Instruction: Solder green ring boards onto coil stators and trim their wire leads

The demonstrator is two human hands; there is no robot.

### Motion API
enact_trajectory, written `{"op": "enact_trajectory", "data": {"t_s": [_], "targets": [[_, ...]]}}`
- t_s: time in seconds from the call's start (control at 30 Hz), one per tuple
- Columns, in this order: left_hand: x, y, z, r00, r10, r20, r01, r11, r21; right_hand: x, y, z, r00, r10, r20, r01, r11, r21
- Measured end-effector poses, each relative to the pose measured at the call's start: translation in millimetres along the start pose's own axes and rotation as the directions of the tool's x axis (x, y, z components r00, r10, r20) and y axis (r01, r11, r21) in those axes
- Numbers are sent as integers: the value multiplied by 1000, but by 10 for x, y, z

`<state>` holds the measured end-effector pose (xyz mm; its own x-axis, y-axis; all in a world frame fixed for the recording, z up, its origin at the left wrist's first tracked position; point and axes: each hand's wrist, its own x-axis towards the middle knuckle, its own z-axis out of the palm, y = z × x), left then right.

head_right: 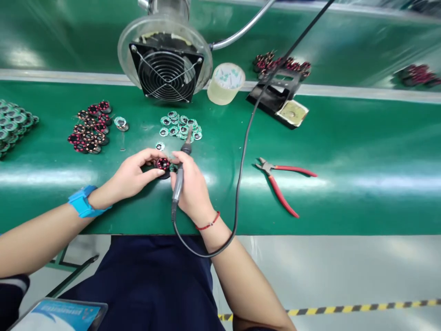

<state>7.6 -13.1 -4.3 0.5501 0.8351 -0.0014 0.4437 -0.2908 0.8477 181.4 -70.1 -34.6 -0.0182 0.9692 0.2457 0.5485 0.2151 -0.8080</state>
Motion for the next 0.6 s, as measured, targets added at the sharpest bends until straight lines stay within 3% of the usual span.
{"op": "enact_trajectory", "data": {"t_s": [0.13, 0.33, 0.47, 0.6], "targets": [[0, 24, 54, 994, 109, 21, -111, 971, 212, -3, 27, -34, 992, 26, -123, -22, 999, 33], [-37, 24, 54, 1000, 25, -11, -20, 947, 321, -3, 17, -57, 979, -114, -166, 125, 990, 60], [-53, 33, -41, 999, -16, 47, -1, 940, 340, -8, -3, -56, 969, -209, -132, 222, 971, 90], [-21, 34, -170, 998, -34, 57, 20, 974, 226, 57, -59, -46, 964, -266, -16, 266, 956, 127]]}}
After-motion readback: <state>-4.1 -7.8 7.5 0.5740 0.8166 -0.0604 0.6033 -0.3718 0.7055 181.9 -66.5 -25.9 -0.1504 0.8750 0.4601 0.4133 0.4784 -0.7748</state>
